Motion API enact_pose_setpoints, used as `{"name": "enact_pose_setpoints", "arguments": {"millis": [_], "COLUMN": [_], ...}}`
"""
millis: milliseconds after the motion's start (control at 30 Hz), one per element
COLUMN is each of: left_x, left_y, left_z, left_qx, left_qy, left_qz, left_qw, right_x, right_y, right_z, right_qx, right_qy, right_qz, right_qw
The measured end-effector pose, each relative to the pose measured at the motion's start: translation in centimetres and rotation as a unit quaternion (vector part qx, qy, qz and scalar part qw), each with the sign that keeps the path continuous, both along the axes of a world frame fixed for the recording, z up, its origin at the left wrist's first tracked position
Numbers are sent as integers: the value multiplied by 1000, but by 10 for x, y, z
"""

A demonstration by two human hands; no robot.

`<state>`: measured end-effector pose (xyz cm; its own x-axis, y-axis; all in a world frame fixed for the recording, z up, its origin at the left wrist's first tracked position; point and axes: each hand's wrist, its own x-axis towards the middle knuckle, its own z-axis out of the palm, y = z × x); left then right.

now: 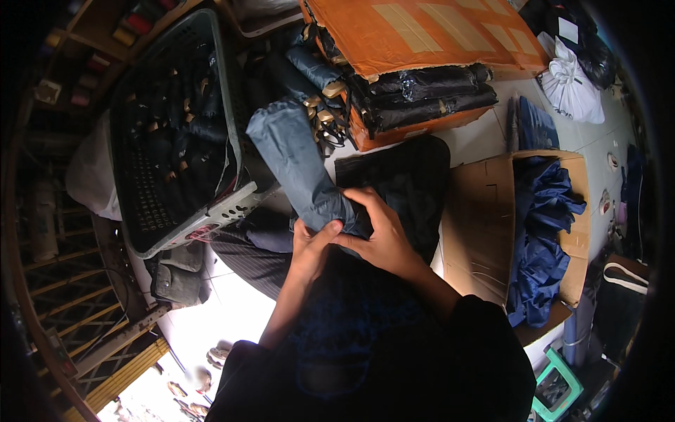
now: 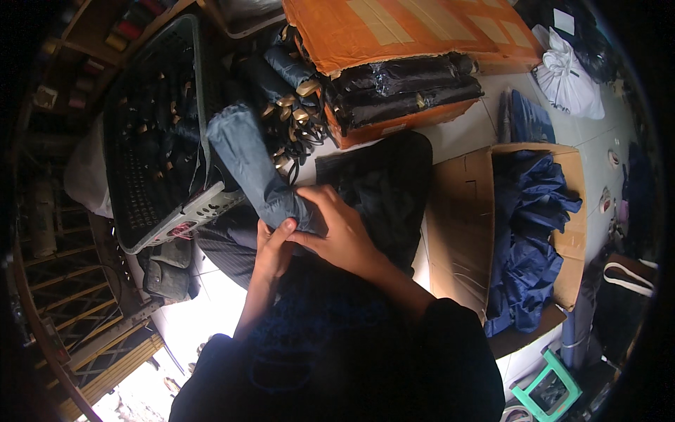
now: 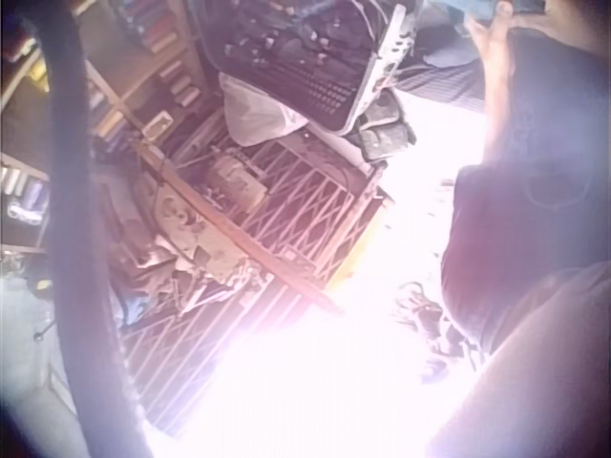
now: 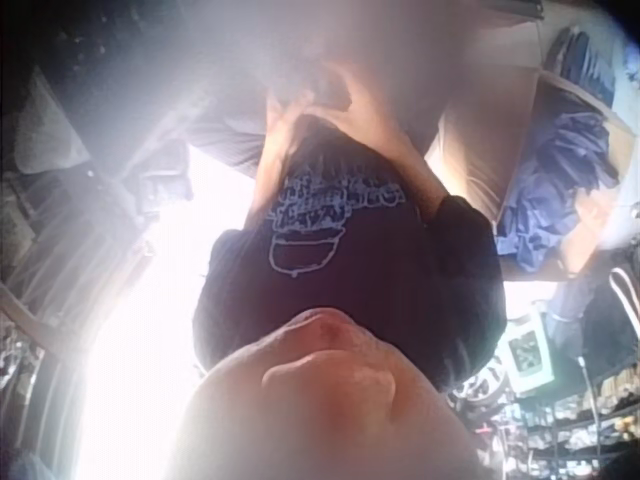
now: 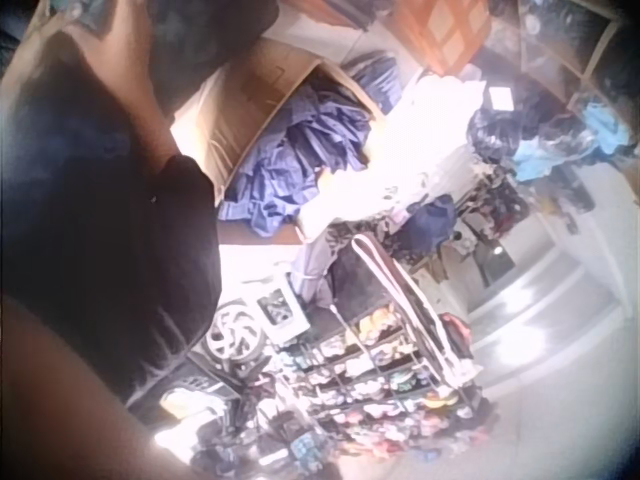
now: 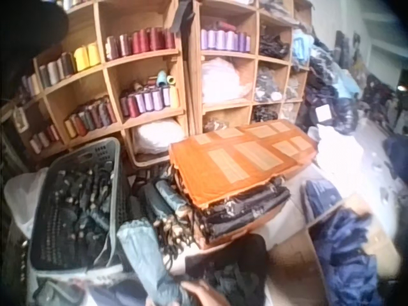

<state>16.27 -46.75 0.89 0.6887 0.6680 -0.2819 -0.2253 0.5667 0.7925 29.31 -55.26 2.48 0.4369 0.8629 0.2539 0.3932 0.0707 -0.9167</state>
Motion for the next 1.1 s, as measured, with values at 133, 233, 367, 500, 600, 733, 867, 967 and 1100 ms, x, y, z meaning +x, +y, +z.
{"name": "enact_pose_setpoints", "arguments": {"millis": [133, 233, 367, 500, 600, 733, 867, 967, 1100], "left_x": [-7, -19, -5, 10, 11, 9, 8, 5, -1], "left_y": [0, 5, 19, 9, -6, -16, -19, -16, 6], "left_z": [3, -6, 5, 11, 3, 3, 11, 18, 10], "left_qx": [50, 117, 94, 42, 41, 44, 86, 113, 136], "left_qy": [102, 138, -14, 37, 41, 69, 86, 82, 1], "left_qz": [-32, -21, 38, 81, 107, 119, 109, 53, 5], "left_qw": [993, 983, 995, 995, 993, 989, 987, 989, 991], "right_x": [0, 2, -2, -19, -19, -22, -20, -18, -10], "right_y": [1, -1, 1, 6, 5, 1, 3, 2, 2], "right_z": [0, 0, 6, -9, -12, -18, -13, -5, 2], "right_qx": [-32, -32, -57, -45, -54, -57, -56, -93, -137], "right_qy": [34, 46, 10, 167, 266, 273, 218, 287, 275], "right_qz": [4, 40, 58, 2, 0, 2, 1, -12, 14], "right_qw": [999, 998, 997, 985, 962, 960, 974, 953, 951]}}
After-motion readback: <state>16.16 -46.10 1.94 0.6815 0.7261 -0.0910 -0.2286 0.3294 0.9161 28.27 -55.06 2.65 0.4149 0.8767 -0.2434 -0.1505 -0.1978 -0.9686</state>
